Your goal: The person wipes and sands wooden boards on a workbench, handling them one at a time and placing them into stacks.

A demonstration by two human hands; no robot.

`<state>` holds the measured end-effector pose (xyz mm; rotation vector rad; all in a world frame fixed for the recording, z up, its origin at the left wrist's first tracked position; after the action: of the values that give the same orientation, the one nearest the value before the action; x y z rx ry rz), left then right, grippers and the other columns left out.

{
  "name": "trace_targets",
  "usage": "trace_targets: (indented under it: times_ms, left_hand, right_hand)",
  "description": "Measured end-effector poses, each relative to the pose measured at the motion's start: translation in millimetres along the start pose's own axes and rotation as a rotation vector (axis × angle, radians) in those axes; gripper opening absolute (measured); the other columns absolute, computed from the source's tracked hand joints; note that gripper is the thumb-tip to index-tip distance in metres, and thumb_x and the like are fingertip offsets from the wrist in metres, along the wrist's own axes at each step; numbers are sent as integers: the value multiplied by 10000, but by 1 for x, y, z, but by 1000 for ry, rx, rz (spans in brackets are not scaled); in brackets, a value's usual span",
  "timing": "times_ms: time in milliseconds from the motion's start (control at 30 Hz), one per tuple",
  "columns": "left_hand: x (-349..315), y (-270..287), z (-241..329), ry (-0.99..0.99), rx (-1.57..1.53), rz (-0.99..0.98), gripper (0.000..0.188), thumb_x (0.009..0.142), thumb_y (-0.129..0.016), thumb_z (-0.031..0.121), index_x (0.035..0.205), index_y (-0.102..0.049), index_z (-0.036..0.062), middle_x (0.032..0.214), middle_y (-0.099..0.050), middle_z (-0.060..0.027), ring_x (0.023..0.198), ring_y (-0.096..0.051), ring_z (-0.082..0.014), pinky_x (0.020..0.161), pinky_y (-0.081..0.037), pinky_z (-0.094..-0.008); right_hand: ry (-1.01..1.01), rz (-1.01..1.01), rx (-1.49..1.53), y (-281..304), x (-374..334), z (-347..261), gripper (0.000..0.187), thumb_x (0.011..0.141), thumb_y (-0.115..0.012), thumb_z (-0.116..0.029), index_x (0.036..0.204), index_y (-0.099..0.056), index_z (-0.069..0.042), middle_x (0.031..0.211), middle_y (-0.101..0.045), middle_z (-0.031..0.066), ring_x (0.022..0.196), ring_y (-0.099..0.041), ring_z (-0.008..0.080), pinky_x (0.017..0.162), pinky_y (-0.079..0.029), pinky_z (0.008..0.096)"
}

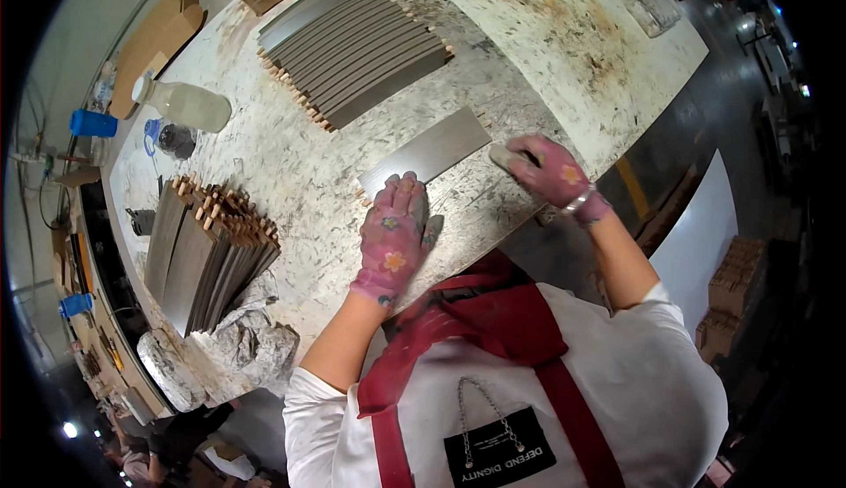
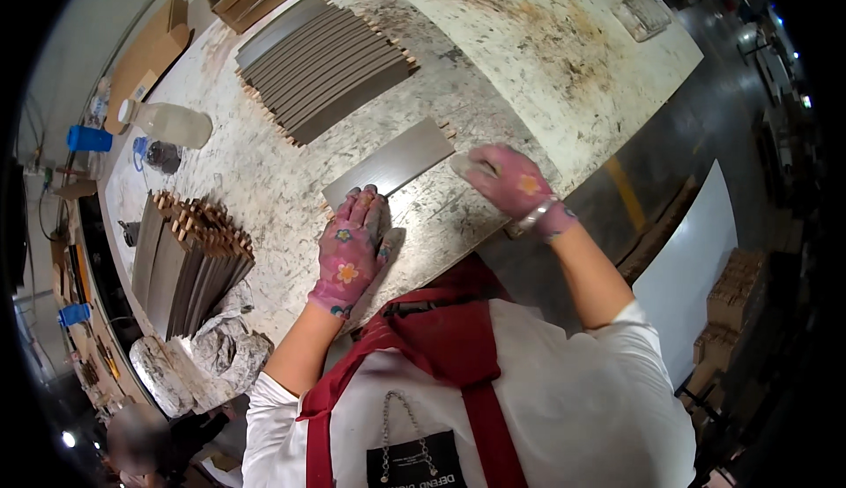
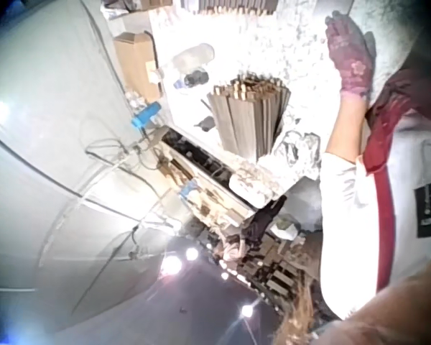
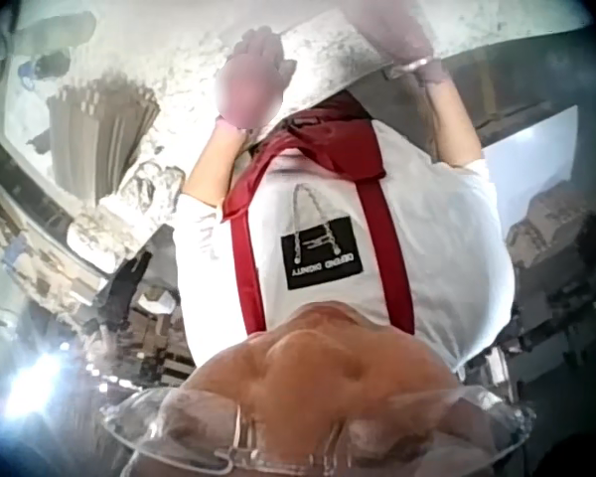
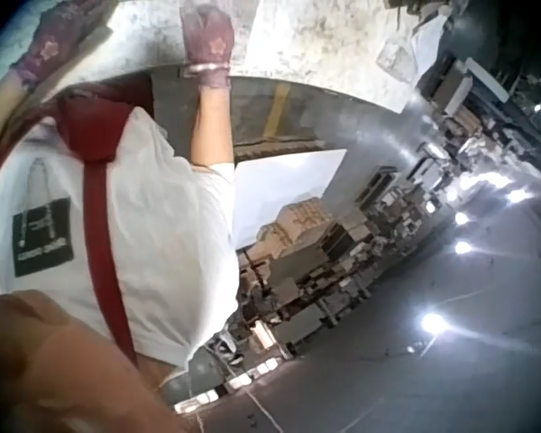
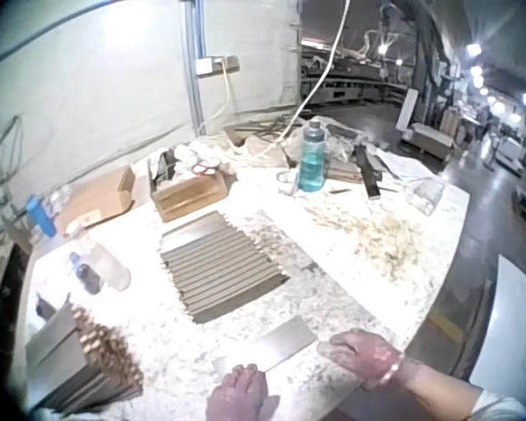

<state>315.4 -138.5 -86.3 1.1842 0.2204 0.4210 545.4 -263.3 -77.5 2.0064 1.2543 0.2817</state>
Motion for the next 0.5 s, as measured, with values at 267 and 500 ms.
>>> trace_targets:
  times_ms: [267, 500]
  left_hand:
    - [-11, -30, 16, -97, -121, 228, 558, 771, -736, 287, 1242, -567, 39, 1410, -438, -184, 1297, -439, -411, 1073, -380, -510]
    - [-16, -50, 8, 64, -263, -75, 633, 811, -679, 367, 1350, -523, 74, 1417, -434, -175, 1294, -428, -387, 1064, -391, -498]
  right_hand:
    - [597, -48, 106, -23, 49, -94, 329, 894, -647, -210, 1165, -656, -23, 1095, -655, 165, 1040, -627, 326, 922, -497, 382]
    - [1133, -580, -497, -126, 64, -139, 363, 799, -691, -187, 1160, -665, -206, 1148, -595, 74, 1092, -592, 302, 932, -480, 416]
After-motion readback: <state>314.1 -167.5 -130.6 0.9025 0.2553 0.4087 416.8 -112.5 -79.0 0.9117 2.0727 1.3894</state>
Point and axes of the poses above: each hand's wrist, its own x-axis towards the middle knuckle, its own y-axis out of the back of the hand, z = x × y, the point moved 4 cm from there along x, towards the middle knuckle
